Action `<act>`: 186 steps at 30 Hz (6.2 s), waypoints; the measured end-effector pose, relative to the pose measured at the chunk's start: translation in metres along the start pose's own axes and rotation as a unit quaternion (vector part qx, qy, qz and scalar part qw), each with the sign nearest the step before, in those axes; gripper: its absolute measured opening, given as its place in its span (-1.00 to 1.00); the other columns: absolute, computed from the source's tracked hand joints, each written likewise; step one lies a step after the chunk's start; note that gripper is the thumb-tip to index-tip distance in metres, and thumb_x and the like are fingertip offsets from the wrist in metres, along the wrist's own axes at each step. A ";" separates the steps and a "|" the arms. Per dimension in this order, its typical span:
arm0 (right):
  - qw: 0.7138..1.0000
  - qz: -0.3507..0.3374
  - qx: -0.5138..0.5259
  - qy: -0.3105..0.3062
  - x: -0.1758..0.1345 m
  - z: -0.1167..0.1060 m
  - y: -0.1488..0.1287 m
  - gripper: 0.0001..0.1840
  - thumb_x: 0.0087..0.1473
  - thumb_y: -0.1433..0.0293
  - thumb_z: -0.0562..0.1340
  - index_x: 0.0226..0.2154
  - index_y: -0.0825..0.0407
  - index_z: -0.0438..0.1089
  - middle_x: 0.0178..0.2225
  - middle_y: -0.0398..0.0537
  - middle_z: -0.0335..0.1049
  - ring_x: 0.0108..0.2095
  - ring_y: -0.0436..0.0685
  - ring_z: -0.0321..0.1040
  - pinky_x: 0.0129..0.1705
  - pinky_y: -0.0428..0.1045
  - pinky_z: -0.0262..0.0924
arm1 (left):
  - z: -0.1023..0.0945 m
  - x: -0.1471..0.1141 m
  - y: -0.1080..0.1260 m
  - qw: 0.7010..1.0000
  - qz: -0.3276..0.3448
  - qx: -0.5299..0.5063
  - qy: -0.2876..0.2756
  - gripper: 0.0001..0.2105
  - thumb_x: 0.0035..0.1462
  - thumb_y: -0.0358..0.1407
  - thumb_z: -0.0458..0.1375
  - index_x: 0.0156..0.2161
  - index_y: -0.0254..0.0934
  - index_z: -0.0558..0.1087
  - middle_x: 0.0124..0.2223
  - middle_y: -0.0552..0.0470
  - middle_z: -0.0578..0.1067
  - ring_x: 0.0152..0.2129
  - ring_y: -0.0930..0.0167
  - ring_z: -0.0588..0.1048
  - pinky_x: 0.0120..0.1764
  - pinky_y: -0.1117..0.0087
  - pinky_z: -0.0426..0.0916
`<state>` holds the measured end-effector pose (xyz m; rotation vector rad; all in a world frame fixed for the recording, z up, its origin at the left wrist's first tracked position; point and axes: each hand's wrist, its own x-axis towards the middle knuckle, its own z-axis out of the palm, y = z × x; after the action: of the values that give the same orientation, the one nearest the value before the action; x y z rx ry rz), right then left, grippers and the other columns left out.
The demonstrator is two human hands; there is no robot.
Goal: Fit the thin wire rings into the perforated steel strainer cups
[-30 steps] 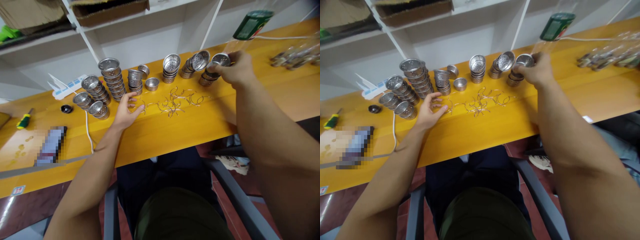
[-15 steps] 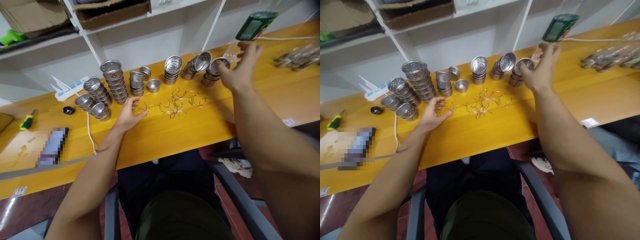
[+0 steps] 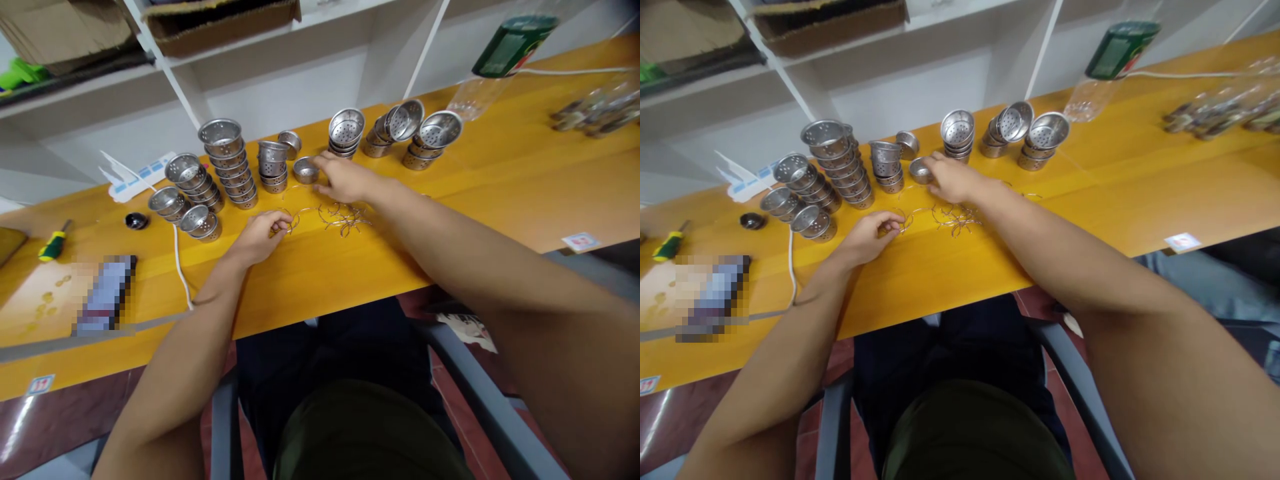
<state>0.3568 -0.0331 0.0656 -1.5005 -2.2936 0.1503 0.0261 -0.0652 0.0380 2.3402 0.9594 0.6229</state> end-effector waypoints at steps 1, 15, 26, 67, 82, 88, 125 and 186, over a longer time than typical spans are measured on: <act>1.000 0.012 -0.016 -0.005 0.006 0.004 -0.001 -0.26 0.42 0.33 0.43 0.57 0.06 0.55 0.51 0.39 0.62 0.46 0.64 0.67 0.59 0.45 0.52 | 0.000 0.000 0.000 1.000 0.001 0.001 -0.002 -0.67 0.44 -0.46 0.29 0.16 -0.15 0.80 0.03 -0.09 0.87 -0.06 0.21 0.82 0.16 0.06 0.78; 0.988 -0.075 0.124 0.049 -0.037 -0.055 -0.058 -0.66 0.59 0.02 0.43 0.11 -0.11 0.76 0.14 0.17 0.80 0.16 0.55 0.71 0.38 0.48 0.59 | 0.018 0.006 -0.019 0.979 0.066 -0.100 0.164 0.14 0.33 0.09 0.72 0.77 0.13 0.16 0.72 -0.29 0.44 0.39 0.02 0.75 0.35 -0.06 0.80; 0.988 -0.065 0.141 0.001 -0.011 -0.027 -0.046 -0.73 0.31 0.16 0.63 -0.04 -0.06 0.79 -0.17 0.08 0.81 -0.16 0.38 0.73 0.02 0.30 0.71 | 0.012 0.013 -0.044 0.972 0.077 -0.067 0.209 0.08 0.38 0.26 0.66 0.69 -0.04 0.19 0.58 -0.31 0.52 0.58 -0.08 0.62 0.68 -0.19 0.57; 0.980 -0.016 -0.050 -0.190 0.003 -0.028 -0.069 -0.63 0.53 0.52 0.43 0.26 0.08 0.85 0.14 0.20 0.89 0.09 0.39 0.76 0.05 0.14 0.39 | 0.012 0.020 -0.046 0.942 0.113 -0.081 0.305 -0.04 0.14 0.22 0.81 0.45 -0.10 0.53 0.33 -0.15 0.66 0.31 0.02 0.74 0.48 -0.09 0.68; 0.941 -0.007 -0.163 -0.295 -0.003 -0.037 -0.108 -0.79 0.49 0.46 0.51 0.07 0.12 0.88 -0.01 0.24 0.90 -0.11 0.34 0.74 -0.20 0.13 0.25 | 0.011 0.018 -0.037 0.936 0.132 -0.073 0.319 -0.11 0.14 0.32 0.76 0.35 -0.11 0.59 0.23 -0.12 0.69 0.20 0.07 0.77 0.36 -0.09 0.72; 0.940 -0.005 -0.190 -0.282 -0.007 -0.035 -0.106 -0.71 0.57 0.35 0.51 0.18 0.15 0.86 0.18 0.34 0.89 0.04 0.42 0.79 -0.17 0.15 0.23 | 0.013 0.021 -0.043 0.935 0.129 -0.094 0.316 0.00 0.13 0.42 0.73 0.41 -0.10 0.50 0.25 -0.12 0.68 0.16 0.10 0.78 0.38 -0.08 0.73; 0.941 0.003 0.325 0.091 -0.013 0.005 -0.103 -0.68 0.60 0.21 0.33 0.17 -0.02 0.72 -0.21 0.00 0.55 -0.15 0.26 0.46 -0.02 0.12 0.53 | 0.024 0.018 -0.035 0.960 0.123 -0.125 0.220 0.01 0.31 0.56 0.53 0.53 -0.03 0.38 0.40 -0.21 0.64 0.25 0.08 0.79 0.39 -0.03 0.74; 0.836 -0.149 0.528 -0.018 -0.014 0.008 -0.078 -0.15 0.16 -0.42 0.77 -0.15 -0.05 0.60 -0.40 -0.18 0.49 -0.42 0.06 0.33 -0.39 0.01 0.24 | 0.011 0.007 -0.010 0.971 0.103 -0.077 0.200 -0.21 0.38 0.25 0.65 0.40 -0.18 0.52 0.26 -0.15 0.74 0.16 0.12 0.81 0.39 0.00 0.76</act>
<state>0.2913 -0.0778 0.0776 -0.5496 -1.8365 1.1365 0.0323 -0.0576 0.0246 2.2321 0.8009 1.2444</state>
